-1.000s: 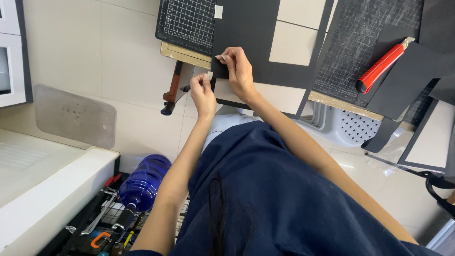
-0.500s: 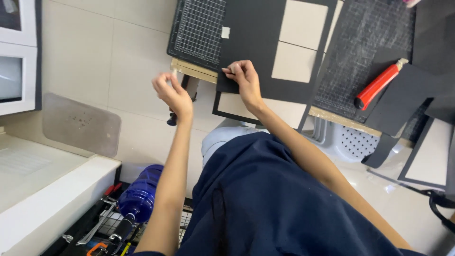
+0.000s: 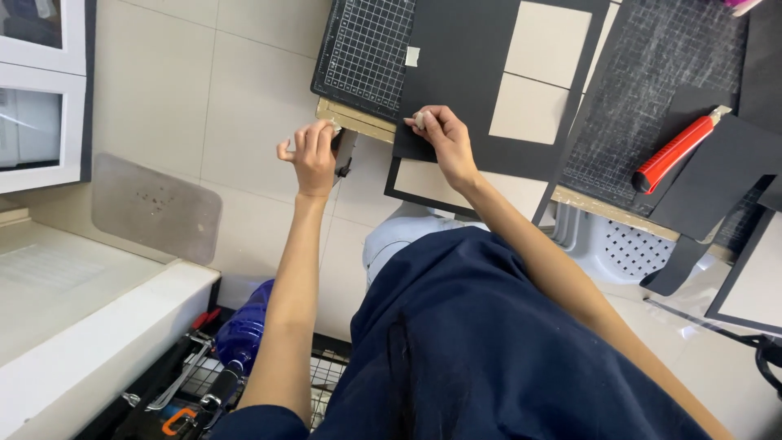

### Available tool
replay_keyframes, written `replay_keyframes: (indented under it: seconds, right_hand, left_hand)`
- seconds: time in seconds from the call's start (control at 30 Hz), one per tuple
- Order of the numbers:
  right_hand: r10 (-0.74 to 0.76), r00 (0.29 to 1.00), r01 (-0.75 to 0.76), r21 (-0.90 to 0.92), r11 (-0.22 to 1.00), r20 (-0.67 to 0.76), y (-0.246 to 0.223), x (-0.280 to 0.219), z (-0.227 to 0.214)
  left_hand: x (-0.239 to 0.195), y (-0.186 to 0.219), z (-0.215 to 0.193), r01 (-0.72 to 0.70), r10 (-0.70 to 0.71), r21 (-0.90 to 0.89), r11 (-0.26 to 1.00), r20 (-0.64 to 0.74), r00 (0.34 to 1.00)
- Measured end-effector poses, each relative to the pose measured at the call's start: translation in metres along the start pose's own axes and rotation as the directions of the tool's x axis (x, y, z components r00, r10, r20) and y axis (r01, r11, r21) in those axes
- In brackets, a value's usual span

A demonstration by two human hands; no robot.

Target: Applying adhesive tape to the corners of black cardstock frames and attaching them to a white backing board.

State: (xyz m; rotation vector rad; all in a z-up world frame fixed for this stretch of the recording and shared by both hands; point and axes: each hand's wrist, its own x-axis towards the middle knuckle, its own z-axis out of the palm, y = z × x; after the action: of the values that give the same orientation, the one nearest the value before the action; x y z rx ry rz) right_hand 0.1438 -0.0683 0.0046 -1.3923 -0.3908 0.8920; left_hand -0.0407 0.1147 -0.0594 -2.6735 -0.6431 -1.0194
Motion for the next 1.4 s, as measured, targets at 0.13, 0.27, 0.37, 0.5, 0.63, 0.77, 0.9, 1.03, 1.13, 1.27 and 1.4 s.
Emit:
replay_keyframes:
  seconds: [0.13, 0.27, 0.37, 0.5, 0.63, 0.77, 0.9, 1.03, 1.13, 1.27, 1.4]
  right_hand:
    - [0.016, 1.000, -0.015, -0.042, 0.999, 0.015, -0.005, -0.001, 0.000]
    - [0.024, 0.999, -0.022, -0.059, 0.998, 0.024, -0.007, -0.001, 0.000]
    - [0.029, 0.999, -0.027, -0.062, 0.998, 0.027, -0.008, -0.001, 0.000]
    - [0.025, 0.999, -0.024, -0.057, 0.998, 0.025, -0.005, 0.000, -0.001]
    - [0.023, 0.999, -0.021, -0.048, 0.999, 0.026, -0.003, 0.000, -0.002]
    - [0.020, 1.000, -0.019, -0.038, 0.999, 0.022, 0.003, 0.001, -0.003]
    - [0.005, 0.997, -0.002, 0.031, 1.000, -0.083, 0.023, 0.002, -0.010]
    - [-0.047, 0.970, 0.059, 0.046, 0.997, -0.238, -0.007, -0.041, -0.059]
    - [-0.278, 0.870, 0.097, -0.412, 0.906, -0.406, -0.023, -0.105, -0.125]
    - [-0.712, 0.624, -0.131, -0.942, 0.310, -0.321, 0.016, -0.182, -0.210]
    - [-0.814, 0.578, -0.260, -0.958, -0.125, -0.051, 0.046, -0.204, -0.242]
  left_hand:
    - [0.004, 0.002, -0.003, 0.059, -0.058, 0.002, 0.998, -0.040, 0.998]
    - [0.015, 0.003, -0.001, 0.048, -0.051, -0.071, 0.996, -0.040, 0.998]
    - [0.004, 0.000, 0.004, 0.022, -0.024, -0.087, 0.996, -0.027, 0.999]
    - [0.010, 0.007, -0.006, 0.018, -0.017, -0.131, 0.991, 0.010, 1.000]
    - [0.013, 0.010, -0.009, 0.004, -0.005, -0.130, 0.991, -0.009, 1.000]
    - [0.017, 0.013, -0.015, 0.025, -0.026, -0.144, 0.989, -0.004, 1.000]
    - [0.041, 0.017, -0.056, 0.008, 0.007, -0.322, 0.947, 0.045, 0.999]
    - [0.000, 0.005, -0.024, 0.011, 0.027, -0.347, 0.938, 0.104, 0.994]
    - [-0.011, -0.007, -0.010, -0.025, 0.056, -0.268, 0.963, 0.108, 0.993]
    - [-0.015, -0.019, -0.004, -0.126, 0.136, -0.177, 0.976, 0.047, 0.990]
    - [-0.012, -0.019, -0.003, -0.172, 0.175, -0.175, 0.969, 0.005, 0.985]
